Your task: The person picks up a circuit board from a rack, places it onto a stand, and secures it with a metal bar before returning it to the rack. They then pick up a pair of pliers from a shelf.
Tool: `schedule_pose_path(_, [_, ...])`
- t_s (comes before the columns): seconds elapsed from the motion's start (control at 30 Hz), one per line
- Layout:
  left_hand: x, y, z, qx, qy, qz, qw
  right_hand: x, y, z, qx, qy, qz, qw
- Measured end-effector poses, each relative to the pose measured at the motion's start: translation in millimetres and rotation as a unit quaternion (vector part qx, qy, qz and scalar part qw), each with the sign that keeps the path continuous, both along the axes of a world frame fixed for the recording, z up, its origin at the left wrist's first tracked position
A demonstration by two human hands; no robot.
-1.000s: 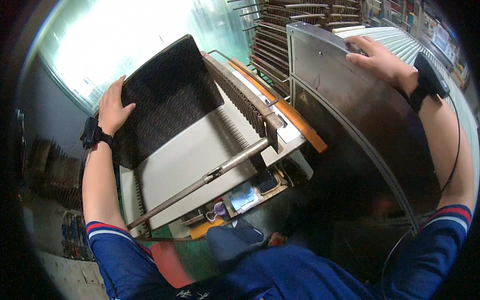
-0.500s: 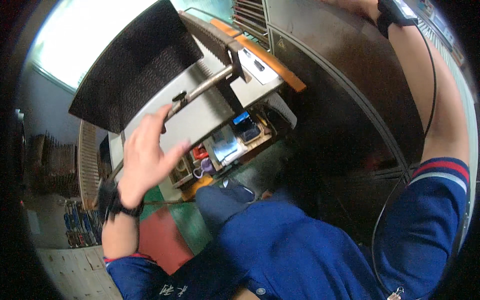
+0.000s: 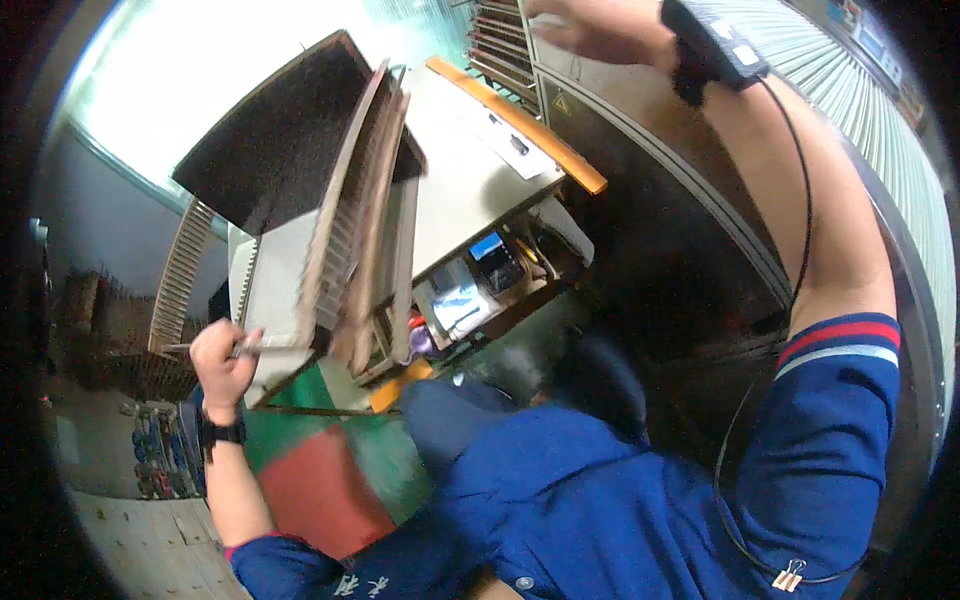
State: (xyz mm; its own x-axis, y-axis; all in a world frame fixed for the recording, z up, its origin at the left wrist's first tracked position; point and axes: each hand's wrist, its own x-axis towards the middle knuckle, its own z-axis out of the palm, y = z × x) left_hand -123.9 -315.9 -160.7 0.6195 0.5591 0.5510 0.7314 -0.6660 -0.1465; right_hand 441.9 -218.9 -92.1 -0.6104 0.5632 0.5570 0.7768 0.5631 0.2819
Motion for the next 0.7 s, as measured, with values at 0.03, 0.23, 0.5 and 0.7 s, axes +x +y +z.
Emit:
schedule_pose_path(0.03, [-20.4, -2.4, 0.0, 0.02, -0.013, 0.02, 1.0, -16.0, 0.8, 3.0, -0.009, 0.035, 0.009, 0.999])
schedule_pose_path(0.23, [-92.4, -15.1, -4.4, -0.005, 0.004, 0.219, 0.976, -88.6, 67.4, -16.0, -0.107, 0.187, 0.005, 0.977])
schedule_pose_path(0.5, [-103.1, 2.6, -23.1, 0.004, -0.074, 0.252, 0.965, -194.3, 164.4, -50.2, -0.296, 0.399, 0.076, 0.865])
schedule_pose_path(0.7, [-104.2, 3.1, -19.5, -0.035, -0.059, 0.274, 0.959, -251.1, 216.8, -68.5, -0.487, 0.395, 0.097, 0.773])
